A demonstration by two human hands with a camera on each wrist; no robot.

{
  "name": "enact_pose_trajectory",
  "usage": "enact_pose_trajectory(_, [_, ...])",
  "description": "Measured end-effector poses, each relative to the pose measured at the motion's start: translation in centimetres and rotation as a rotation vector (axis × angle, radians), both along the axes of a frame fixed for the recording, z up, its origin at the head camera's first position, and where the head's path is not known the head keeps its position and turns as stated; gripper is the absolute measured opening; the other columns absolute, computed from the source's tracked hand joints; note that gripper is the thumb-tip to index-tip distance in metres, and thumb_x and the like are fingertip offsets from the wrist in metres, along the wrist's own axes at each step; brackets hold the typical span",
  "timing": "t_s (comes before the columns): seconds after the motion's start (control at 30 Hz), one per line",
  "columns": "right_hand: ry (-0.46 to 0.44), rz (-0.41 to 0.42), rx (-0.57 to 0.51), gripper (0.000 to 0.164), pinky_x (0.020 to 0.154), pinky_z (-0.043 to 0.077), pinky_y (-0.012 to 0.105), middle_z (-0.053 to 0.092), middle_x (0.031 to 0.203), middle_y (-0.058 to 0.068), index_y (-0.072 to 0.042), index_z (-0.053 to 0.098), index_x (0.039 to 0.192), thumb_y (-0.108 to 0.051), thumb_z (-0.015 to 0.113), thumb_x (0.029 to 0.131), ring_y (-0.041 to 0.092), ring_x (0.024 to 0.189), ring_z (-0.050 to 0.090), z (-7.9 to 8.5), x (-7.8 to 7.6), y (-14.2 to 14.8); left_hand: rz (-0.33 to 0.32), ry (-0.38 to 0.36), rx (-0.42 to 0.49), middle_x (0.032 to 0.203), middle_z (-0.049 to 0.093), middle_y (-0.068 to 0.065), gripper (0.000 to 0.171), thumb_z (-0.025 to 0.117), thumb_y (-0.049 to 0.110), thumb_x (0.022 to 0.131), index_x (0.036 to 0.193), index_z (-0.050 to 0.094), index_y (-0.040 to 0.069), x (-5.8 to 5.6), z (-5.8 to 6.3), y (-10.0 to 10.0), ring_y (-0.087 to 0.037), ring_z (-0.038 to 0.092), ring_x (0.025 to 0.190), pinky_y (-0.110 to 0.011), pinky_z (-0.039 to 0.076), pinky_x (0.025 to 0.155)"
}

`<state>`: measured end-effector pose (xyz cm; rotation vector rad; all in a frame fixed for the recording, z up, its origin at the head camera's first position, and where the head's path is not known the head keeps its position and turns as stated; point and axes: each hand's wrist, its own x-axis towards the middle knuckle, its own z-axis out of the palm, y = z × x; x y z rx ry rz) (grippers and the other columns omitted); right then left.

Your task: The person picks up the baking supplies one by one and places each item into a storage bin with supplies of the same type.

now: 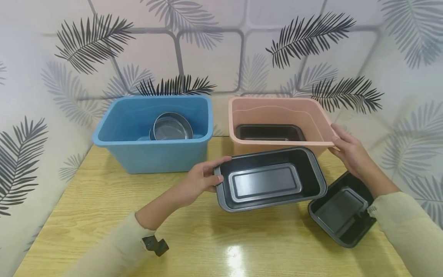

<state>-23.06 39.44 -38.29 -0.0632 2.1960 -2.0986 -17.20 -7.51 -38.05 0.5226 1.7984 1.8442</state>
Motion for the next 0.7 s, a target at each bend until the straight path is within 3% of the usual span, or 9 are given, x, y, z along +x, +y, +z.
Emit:
enact_pose_trajectory(0.3, [0.008,0.018,-0.008,0.069,0.118,0.029,0.023,-0.001,0.171,0.01,-0.018,0.005,0.163,-0.029,0.045,0.108,0.018,0.153,0.02,0.0,0.0,0.1,0.02,0.056,-0.059,0.134,0.059,-0.018,0.059,0.053,-0.002,0.1,0.153,0.045,0.023,-2.3,3.4,0.2,-0.019,0.065,0.102,-0.041,0.06,0.09])
enact_pose_trajectory(0.5, [-0.005,0.015,-0.021,0.069,0.125,0.017,0.03,-0.011,0.17,0.003,-0.021,0.003,0.163,-0.029,0.045,0.109,0.018,0.157,0.005,0.0,0.0,0.1,0.036,0.078,-0.071,0.138,0.058,-0.014,0.058,0.053,-0.001,0.101,0.152,0.046,0.025,-4.1,4.8,0.9,-0.02,0.062,0.107,-0.04,0.059,0.093])
enact_pose_trajectory(0.7, [-0.001,0.026,-0.036,0.069,0.119,0.03,0.02,-0.011,0.17,0.004,-0.02,0.002,0.163,-0.027,0.044,0.109,0.017,0.157,0.003,-0.1,0.0,0.1,0.046,0.103,-0.103,0.135,0.059,-0.011,0.057,0.054,0.0,0.101,0.152,0.046,0.025,-6.0,5.8,1.7,-0.017,0.059,0.105,-0.038,0.059,0.094])
